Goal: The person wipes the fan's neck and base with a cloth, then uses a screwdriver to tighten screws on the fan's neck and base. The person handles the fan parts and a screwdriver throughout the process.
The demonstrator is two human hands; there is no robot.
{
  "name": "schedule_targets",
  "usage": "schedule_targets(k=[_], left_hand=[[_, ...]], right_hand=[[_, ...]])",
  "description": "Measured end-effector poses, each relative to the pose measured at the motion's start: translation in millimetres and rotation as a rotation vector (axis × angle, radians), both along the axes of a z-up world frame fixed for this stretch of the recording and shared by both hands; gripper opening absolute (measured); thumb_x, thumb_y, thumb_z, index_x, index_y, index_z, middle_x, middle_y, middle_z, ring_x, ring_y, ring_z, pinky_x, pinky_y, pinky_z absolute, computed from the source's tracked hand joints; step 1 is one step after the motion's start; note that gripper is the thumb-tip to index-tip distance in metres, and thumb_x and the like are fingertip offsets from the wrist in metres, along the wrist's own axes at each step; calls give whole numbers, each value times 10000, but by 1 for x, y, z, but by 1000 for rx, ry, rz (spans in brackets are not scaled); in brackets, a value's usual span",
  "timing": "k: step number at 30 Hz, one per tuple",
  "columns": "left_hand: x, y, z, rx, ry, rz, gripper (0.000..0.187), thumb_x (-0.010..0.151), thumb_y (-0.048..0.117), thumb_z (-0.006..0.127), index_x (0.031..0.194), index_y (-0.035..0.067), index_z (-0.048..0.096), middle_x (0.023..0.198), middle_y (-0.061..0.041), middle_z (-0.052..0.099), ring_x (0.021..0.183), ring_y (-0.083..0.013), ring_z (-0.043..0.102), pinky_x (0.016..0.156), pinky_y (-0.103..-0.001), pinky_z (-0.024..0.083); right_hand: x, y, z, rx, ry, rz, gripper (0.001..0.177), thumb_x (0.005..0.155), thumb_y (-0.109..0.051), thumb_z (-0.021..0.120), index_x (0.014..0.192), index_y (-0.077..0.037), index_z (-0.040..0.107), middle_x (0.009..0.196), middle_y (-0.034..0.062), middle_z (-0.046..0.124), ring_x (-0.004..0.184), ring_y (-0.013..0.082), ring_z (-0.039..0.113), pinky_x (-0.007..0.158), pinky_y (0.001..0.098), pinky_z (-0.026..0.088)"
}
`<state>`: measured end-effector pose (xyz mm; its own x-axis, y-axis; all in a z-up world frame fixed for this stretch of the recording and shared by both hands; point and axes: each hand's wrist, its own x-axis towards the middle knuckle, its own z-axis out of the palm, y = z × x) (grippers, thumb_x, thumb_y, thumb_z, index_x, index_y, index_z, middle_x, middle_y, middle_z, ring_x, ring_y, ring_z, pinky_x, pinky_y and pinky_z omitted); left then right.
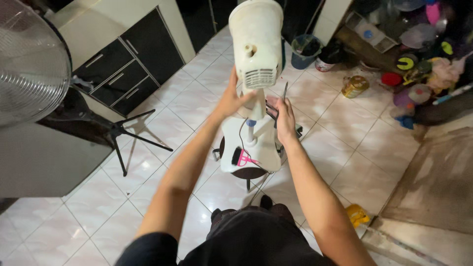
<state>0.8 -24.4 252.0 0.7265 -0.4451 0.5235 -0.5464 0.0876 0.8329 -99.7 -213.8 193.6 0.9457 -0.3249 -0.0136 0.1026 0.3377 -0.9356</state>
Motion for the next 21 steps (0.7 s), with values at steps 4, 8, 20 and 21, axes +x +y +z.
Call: schedule_targets(k=[4, 8, 20, 21], left_hand=[[-42, -56, -13, 8, 12, 503, 528, 790, 228, 858, 1218, 1, 647, 1250, -174, 660, 1182, -297, 633, 1045, -414, 493], [-29, -68, -9, -75, 166, 443, 415, 837, 212, 804, 1173, 12, 666, 1123, -126, 728, 1041, -241, 706, 956, -375, 556], [11, -15, 8, 257, 476, -200, 532, 809, 302, 831, 1233, 33, 657, 1120, -66, 714, 1058, -187, 675, 938, -343, 550], [6, -19, 5, 272, 495, -140, 502, 817, 316, 822, 1204, 29, 680, 1091, -74, 729, 1027, -188, 691, 914, -347, 564]], right_hand=[[41, 2, -25, 48, -119, 38, 215, 1065, -301, 472, 964, -118, 523, 1023, -37, 532, 987, 103, 499, 905, 290, 396], [51, 2, -40, 27, -99, 57, 275, 1103, -335, 436, 944, -128, 523, 910, -27, 457, 873, 110, 431, 836, 276, 381], [-1, 21, -22, 332, -75, 109, 219, 1049, -350, 467, 945, -159, 496, 1044, -35, 562, 1024, 76, 540, 996, 250, 438], [0, 19, -24, 336, -83, 108, 225, 1064, -345, 474, 945, -157, 497, 1008, -37, 540, 966, 83, 508, 938, 254, 425]])
